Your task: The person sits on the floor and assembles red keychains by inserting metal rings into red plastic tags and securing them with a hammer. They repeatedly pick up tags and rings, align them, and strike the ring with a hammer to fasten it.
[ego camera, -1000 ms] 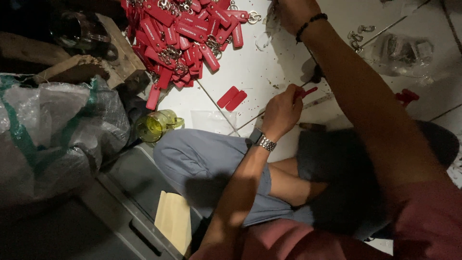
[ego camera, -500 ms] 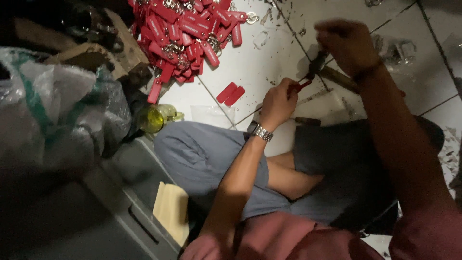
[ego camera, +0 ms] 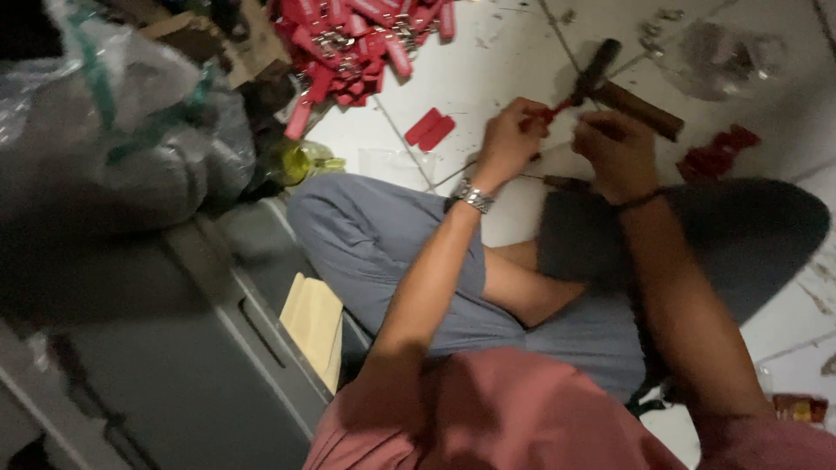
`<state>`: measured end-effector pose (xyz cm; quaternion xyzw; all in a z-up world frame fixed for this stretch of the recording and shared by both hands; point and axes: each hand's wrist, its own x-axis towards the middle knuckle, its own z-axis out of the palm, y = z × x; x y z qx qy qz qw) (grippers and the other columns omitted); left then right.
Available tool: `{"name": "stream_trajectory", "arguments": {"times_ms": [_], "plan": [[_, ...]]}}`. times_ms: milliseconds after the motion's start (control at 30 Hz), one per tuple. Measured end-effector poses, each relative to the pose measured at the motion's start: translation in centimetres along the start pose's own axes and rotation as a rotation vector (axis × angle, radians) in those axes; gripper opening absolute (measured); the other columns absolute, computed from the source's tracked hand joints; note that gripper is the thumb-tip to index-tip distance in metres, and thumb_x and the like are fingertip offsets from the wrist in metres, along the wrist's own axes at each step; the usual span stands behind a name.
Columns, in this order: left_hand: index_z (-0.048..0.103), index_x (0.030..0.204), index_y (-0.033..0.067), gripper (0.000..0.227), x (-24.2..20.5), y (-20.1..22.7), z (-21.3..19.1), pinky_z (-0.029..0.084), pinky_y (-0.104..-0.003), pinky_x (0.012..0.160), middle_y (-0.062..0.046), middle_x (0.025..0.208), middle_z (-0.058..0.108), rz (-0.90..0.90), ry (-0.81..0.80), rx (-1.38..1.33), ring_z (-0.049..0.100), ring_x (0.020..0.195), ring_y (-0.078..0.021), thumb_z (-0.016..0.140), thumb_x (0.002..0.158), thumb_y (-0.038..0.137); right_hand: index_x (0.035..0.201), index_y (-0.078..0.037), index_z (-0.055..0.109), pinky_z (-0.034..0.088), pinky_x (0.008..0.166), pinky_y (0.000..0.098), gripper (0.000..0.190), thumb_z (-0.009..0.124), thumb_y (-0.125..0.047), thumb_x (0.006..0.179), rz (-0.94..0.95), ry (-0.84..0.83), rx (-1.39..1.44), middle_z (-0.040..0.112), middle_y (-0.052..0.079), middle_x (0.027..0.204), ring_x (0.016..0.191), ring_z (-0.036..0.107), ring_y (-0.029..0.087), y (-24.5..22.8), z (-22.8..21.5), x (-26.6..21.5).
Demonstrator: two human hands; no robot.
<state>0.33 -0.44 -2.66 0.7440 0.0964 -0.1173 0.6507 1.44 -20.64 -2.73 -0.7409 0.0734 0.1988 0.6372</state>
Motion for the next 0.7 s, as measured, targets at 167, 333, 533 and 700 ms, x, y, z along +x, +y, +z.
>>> {"name": "stream_trajectory", "arguments": {"times_ms": [167, 333, 533, 700], "plan": [[0.063, 0.12, 0.0002, 0.023, -0.6, 1.1, -0.3, 0.057, -0.035, 0.073, -0.016, 0.093, 0.074, -0.003, 0.047, -0.069, 0.064, 0.085, -0.0204, 0.056, 0.101, 0.012, 0.116, 0.004, 0.067, 0.062, 0.082, 0.0351, 0.022, 0.075, -0.009, 0.1, -0.051, 0.008, 0.265, 0.066, 0.016, 0.103, 0.093, 0.068, 0.022, -1.3, 2.4, -0.3], [0.065, 0.12, 0.0005, 0.023, -0.5, 0.9, 0.1, 0.059, -0.038, 0.08, -0.02, 0.099, 0.076, 0.033, 0.048, -0.046, 0.068, 0.093, -0.0227, 0.056, 0.102, 0.012, 0.112, 0.003, 0.07, 0.059, 0.075, 0.0364, 0.011, 0.072, -0.002, 0.103, -0.233, -0.018, 0.195, 0.066, 0.016, 0.098, 0.087, 0.063, 0.021, -0.6, 2.7, 0.1], [0.064, 0.122, -0.0011, 0.024, -1.2, 2.7, 0.2, 0.059, -0.045, 0.086, -0.026, 0.11, 0.074, 0.014, 0.051, -0.016, 0.069, 0.101, -0.0277, 0.056, 0.103, 0.012, 0.109, 0.003, 0.071, 0.06, 0.072, 0.0407, 0.006, 0.073, 0.002, 0.103, -0.391, 0.003, 0.062, 0.063, 0.018, 0.098, 0.089, 0.065, 0.025, -1.2, 3.1, 0.4], [0.065, 0.121, 0.0026, 0.021, -1.2, 1.8, 0.3, 0.059, -0.04, 0.08, -0.021, 0.106, 0.076, 0.016, 0.042, -0.04, 0.07, 0.092, -0.0234, 0.057, 0.102, 0.009, 0.111, 0.001, 0.069, 0.061, 0.074, 0.0416, 0.007, 0.073, -0.001, 0.105, -0.383, -0.001, 0.036, 0.064, 0.016, 0.101, 0.095, 0.067, 0.026, -1.3, 3.4, 0.4]]}}
